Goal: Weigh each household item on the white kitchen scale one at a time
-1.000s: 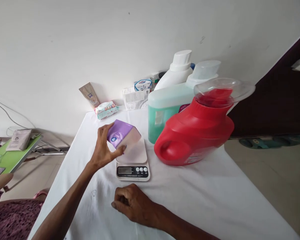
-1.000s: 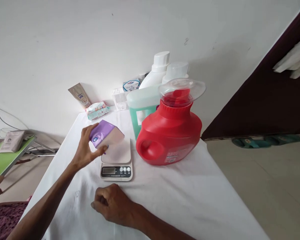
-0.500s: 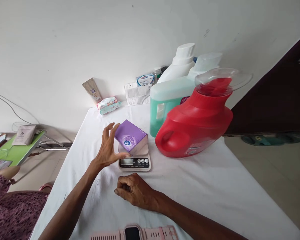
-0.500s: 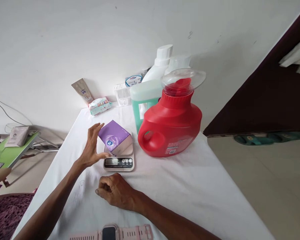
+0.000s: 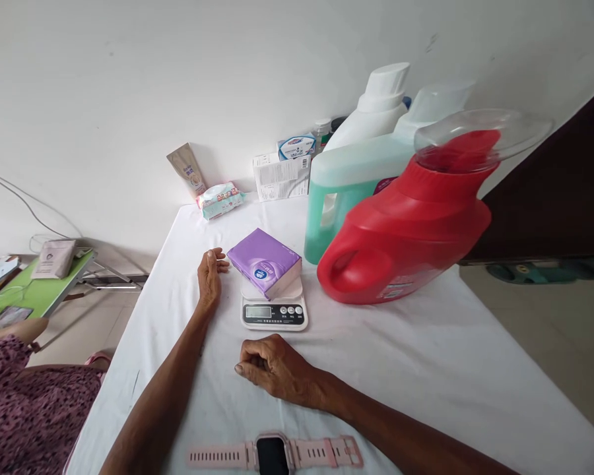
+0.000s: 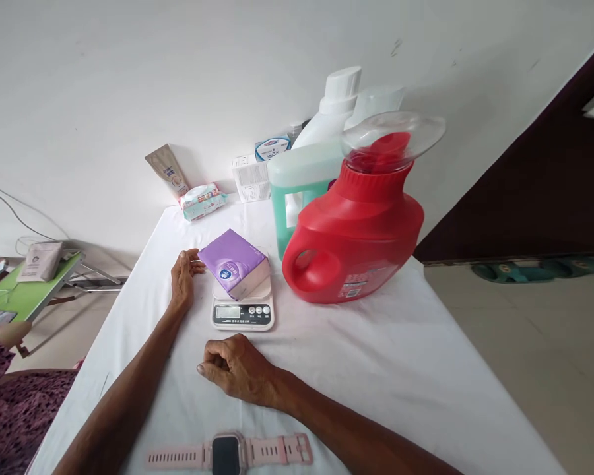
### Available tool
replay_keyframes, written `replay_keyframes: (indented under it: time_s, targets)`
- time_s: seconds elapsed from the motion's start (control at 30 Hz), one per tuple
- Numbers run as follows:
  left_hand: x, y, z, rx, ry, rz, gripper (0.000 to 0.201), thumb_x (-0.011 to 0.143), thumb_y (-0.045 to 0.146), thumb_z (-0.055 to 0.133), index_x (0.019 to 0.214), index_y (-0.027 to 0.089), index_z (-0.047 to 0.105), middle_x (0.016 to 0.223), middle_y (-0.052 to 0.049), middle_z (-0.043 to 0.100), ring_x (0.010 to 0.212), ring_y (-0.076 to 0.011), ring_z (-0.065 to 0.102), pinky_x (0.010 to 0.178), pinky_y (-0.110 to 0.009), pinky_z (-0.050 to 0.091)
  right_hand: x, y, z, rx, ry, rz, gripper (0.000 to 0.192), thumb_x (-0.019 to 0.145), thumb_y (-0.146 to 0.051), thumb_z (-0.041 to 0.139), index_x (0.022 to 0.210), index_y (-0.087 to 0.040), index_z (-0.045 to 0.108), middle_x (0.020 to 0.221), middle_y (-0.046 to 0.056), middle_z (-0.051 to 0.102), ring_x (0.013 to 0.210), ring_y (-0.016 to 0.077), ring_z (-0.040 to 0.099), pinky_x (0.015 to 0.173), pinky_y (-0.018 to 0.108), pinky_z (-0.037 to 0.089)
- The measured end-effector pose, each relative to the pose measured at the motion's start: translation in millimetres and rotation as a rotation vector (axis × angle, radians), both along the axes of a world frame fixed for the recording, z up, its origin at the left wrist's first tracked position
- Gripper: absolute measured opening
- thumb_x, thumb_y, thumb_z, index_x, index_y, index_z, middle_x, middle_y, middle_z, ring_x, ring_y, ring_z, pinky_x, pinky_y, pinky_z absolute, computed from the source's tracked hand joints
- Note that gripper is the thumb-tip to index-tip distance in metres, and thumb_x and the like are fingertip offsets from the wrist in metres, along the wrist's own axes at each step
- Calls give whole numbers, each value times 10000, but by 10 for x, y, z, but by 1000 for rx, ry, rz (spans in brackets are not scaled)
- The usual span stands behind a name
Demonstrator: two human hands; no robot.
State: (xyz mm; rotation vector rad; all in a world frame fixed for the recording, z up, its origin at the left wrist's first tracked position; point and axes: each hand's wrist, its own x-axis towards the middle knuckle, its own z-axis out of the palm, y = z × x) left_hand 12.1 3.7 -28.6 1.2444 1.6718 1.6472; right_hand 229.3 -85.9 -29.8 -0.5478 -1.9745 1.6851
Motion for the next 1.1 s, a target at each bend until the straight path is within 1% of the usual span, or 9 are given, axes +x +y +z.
replay_keyframes:
  time_s: [0.2, 0.33, 0.47, 0.57, 0.73, 0.87, 1.1]
  targets:
    - [-2, 6, 11, -16, 51, -26, 709, 1001, 801, 411, 1076, 164, 712, 962, -110, 726, 802, -193, 673, 754, -347, 552, 10, 3, -5, 15, -4, 4, 274, 937, -341, 659, 731, -209, 536, 623, -67, 488, 566, 96, 427, 585, 238, 358]
    - [16, -9, 50, -23, 88, -31, 692, 1005, 790, 415, 1064, 174, 723, 943, -109, 734, 801, -203, 670, 764, -360, 558, 11, 0, -3, 15, 1, 9, 278, 944, -336, 650, 730, -211, 524, 622, -68, 487, 563, 95, 423, 583, 238, 356]
    - [43, -41, 117, -39, 135, -72, 661, 970, 793, 478, 1102, 192, 718, 998, -100, 738, 869, -223, 691, 789, -364, 562, 4, 1, -12, 15, -9, 5, 285, 943, -356, 655, 731, -211, 531, 629, -63, 498, 570, 99, 436, 583, 240, 358]
    - [60, -49, 143, -45, 157, -84, 667, 955, 805, 485, 1103, 196, 713, 1005, -97, 736, 894, -233, 697, 799, -371, 565, 2, 1, -17, 21, -7, -1, 277, 936, -346, 655, 727, -210, 535, 629, -61, 506, 573, 101, 446, 588, 241, 365]
    - [60, -32, 127, -50, 155, -55, 676, 969, 814, 449, 1077, 202, 716, 974, -97, 733, 850, -231, 686, 788, -383, 567, 5, -1, -7, 19, -7, -3, 258, 935, -318, 650, 730, -211, 536, 634, -60, 516, 573, 101, 454, 600, 243, 371]
    - [49, -22, 112, -42, 162, -57, 681, 973, 819, 441, 1081, 207, 719, 946, -88, 721, 834, -229, 675, 789, -385, 564, 8, 4, -6, 20, 5, 7, 250, 930, -297, 653, 731, -211, 528, 631, -62, 513, 569, 99, 453, 589, 240, 362]
    - [26, 1, 69, -44, 139, -60, 689, 982, 816, 426, 1086, 201, 721, 983, -98, 732, 837, -221, 678, 788, -371, 557, 11, 5, -23, 17, -7, 13, 258, 942, -299, 645, 733, -210, 524, 627, -64, 494, 574, 97, 440, 579, 241, 346]
